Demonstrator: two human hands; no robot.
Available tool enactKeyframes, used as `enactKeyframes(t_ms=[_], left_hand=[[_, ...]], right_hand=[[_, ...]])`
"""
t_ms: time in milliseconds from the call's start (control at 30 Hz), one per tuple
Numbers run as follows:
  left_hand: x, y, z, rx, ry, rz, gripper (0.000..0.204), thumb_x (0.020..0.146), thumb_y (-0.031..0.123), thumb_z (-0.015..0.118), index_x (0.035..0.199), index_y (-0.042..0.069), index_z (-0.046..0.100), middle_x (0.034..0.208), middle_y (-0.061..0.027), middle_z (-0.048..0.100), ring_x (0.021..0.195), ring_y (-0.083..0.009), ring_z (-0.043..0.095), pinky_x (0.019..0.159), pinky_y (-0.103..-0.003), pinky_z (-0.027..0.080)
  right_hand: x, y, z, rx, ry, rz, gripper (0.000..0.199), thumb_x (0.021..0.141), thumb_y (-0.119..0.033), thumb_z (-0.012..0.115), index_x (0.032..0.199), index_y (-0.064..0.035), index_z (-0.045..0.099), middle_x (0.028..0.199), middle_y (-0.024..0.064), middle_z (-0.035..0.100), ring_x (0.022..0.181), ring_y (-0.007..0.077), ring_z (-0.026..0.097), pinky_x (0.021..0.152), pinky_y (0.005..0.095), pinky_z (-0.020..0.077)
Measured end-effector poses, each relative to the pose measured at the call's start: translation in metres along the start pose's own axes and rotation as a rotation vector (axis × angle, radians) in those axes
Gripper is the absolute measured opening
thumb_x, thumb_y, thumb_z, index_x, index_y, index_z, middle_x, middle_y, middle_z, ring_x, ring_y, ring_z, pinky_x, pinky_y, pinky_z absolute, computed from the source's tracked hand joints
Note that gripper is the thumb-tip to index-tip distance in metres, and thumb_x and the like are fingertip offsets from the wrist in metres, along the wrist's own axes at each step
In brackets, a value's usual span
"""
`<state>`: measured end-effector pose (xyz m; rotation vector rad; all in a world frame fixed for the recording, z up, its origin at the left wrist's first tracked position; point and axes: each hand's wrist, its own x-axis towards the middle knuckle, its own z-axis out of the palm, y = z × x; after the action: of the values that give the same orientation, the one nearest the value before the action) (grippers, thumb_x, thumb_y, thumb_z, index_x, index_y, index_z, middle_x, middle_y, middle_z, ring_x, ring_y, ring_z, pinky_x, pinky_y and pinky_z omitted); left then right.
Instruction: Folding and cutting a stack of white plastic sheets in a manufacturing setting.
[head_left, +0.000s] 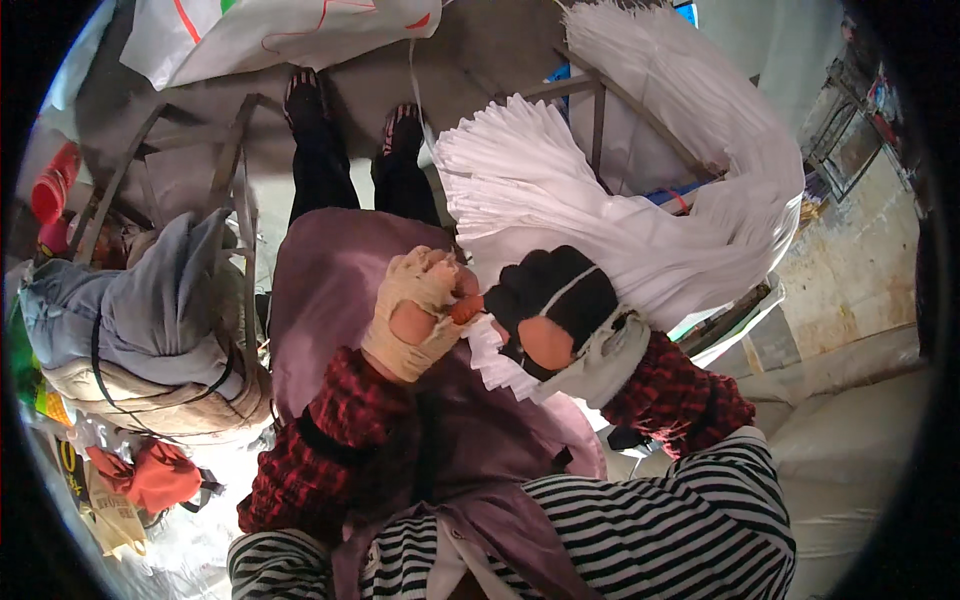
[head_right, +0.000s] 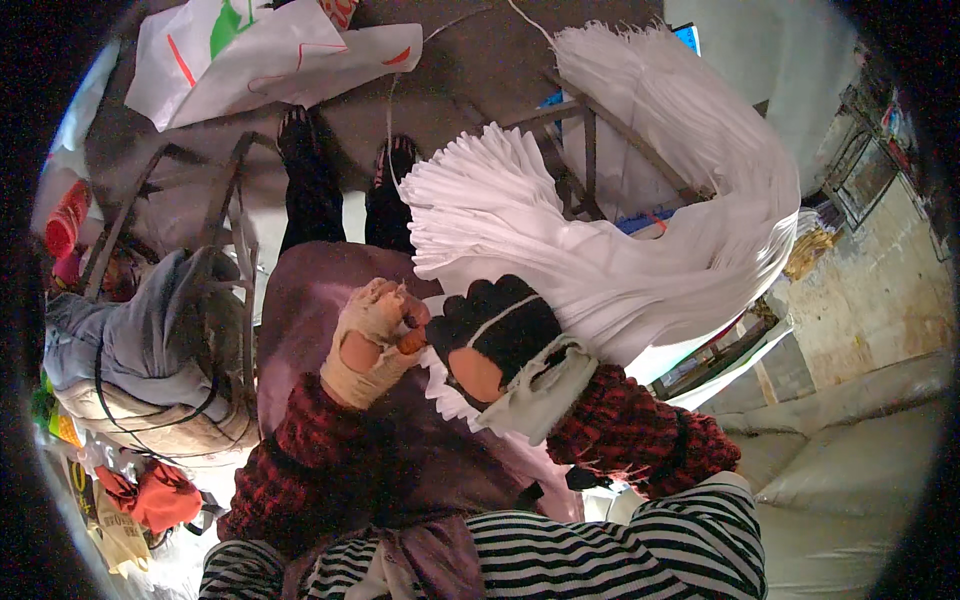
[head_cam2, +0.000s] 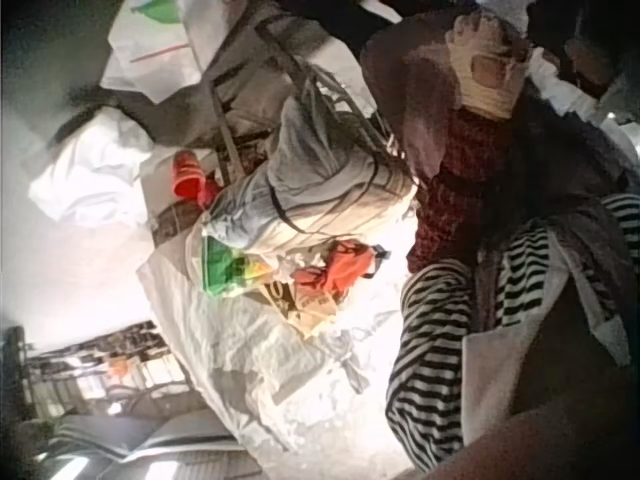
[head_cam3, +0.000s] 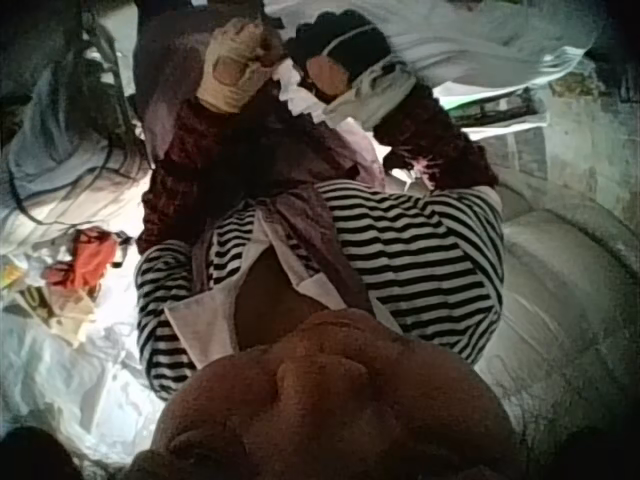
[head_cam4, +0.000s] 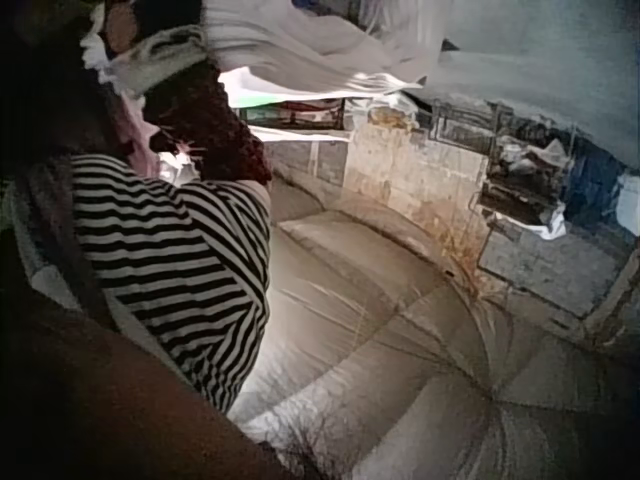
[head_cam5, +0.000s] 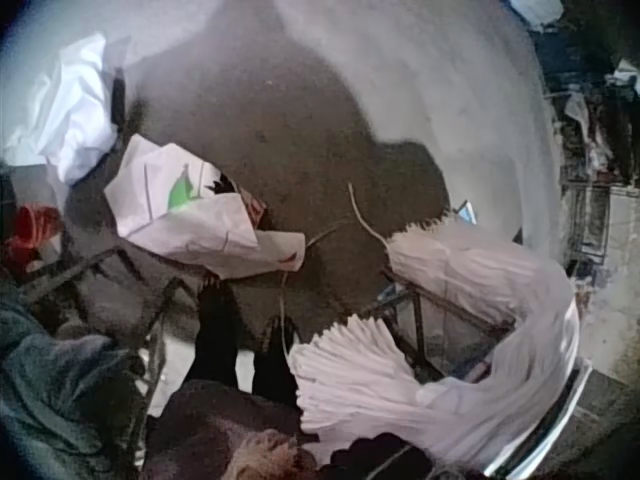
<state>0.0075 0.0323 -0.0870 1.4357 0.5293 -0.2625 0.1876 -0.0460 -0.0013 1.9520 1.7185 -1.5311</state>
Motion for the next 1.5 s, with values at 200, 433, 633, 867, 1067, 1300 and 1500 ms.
enactKeyframes(t_ms=[200, 433, 633, 867, 1067, 1300, 1500], left_hand=[[0.027, -0.009, 0.001, 0.167, 0.186, 0.053, 0.025, 0.080, 0.020, 0.075, 0.099, 0.011, 0.061, 0.092, -0.0090, 0.059, 0.090, -0.0298, 0.056, 0.080, -0.044, 0.042], [0.022, -0.018, 0.006, 0.490, 0.081, 0.118, 0.031, 0.072, 0.023, 0.077, 0.097, 0.014, 0.062, 0.100, -0.0077, 0.059, 0.099, -0.0294, 0.055, 0.082, -0.043, 0.042], [0.002, -0.011, -0.002, 0.436, 0.035, 0.097, 0.024, 0.072, 0.023, 0.075, 0.092, 0.015, 0.063, 0.100, -0.0065, 0.060, 0.099, -0.0292, 0.055, 0.082, -0.044, 0.041], [0.030, -0.013, -0.003, 0.266, 0.252, 0.065, 0.040, 0.068, 0.028, 0.082, 0.101, 0.016, 0.065, 0.104, -0.0095, 0.058, 0.103, -0.0326, 0.055, 0.087, -0.045, 0.041], [0.028, -0.032, 0.010, 0.575, 0.270, 0.147, 0.043, 0.068, 0.030, 0.082, 0.102, 0.016, 0.059, 0.104, -0.0080, 0.057, 0.104, -0.0311, 0.053, 0.087, -0.043, 0.039], [-0.002, -0.023, 0.005, 0.494, 0.148, 0.124, 0.022, 0.079, 0.033, 0.076, 0.086, 0.015, 0.065, 0.086, -0.0050, 0.060, 0.093, -0.0299, 0.056, 0.085, -0.044, 0.041], [0.018, -0.008, -0.008, -0.015, 0.188, -0.112, 0.026, 0.078, 0.028, 0.076, 0.096, 0.014, 0.063, 0.094, -0.0067, 0.059, 0.096, -0.0316, 0.055, 0.085, -0.044, 0.039]], right_hand=[[0.001, 0.003, 0.001, -0.026, 0.111, -0.108, 0.016, 0.071, -0.023, 0.067, 0.082, -0.0115, 0.064, 0.080, 0.0063, 0.058, 0.079, 0.0262, 0.058, 0.071, 0.0423, 0.0455], [0.006, 0.003, -0.004, -0.029, 0.012, -0.132, 0.019, 0.070, -0.024, 0.068, 0.083, -0.0112, 0.064, 0.085, 0.0062, 0.059, 0.086, 0.0260, 0.058, 0.073, 0.0418, 0.0456], [0.008, 0.002, 0.021, 0.089, 0.512, 0.074, 0.012, 0.082, -0.023, 0.062, 0.084, -0.0122, 0.067, 0.089, 0.0079, 0.063, 0.086, 0.0274, 0.061, 0.073, 0.0436, 0.0463], [0.006, 0.003, -0.001, -0.028, -0.043, -0.102, 0.014, 0.081, -0.023, 0.062, 0.087, -0.0115, 0.068, 0.089, 0.0094, 0.064, 0.088, 0.0278, 0.061, 0.073, 0.0441, 0.0462], [0.005, 0.003, 0.000, -0.064, -0.007, -0.119, 0.025, 0.070, -0.027, 0.068, 0.089, -0.0108, 0.064, 0.089, 0.0068, 0.059, 0.087, 0.0264, 0.058, 0.075, 0.0414, 0.0458], [0.007, 0.006, 0.022, -0.023, 0.353, -0.026, 0.029, 0.069, -0.027, 0.070, 0.092, -0.0107, 0.065, 0.093, 0.0075, 0.060, 0.090, 0.0281, 0.058, 0.079, 0.0438, 0.0454], [0.004, 0.002, 0.001, -0.055, -0.039, -0.084, 0.026, 0.070, -0.027, 0.070, 0.091, -0.0117, 0.066, 0.093, 0.0068, 0.060, 0.091, 0.0273, 0.058, 0.080, 0.0435, 0.0453]])
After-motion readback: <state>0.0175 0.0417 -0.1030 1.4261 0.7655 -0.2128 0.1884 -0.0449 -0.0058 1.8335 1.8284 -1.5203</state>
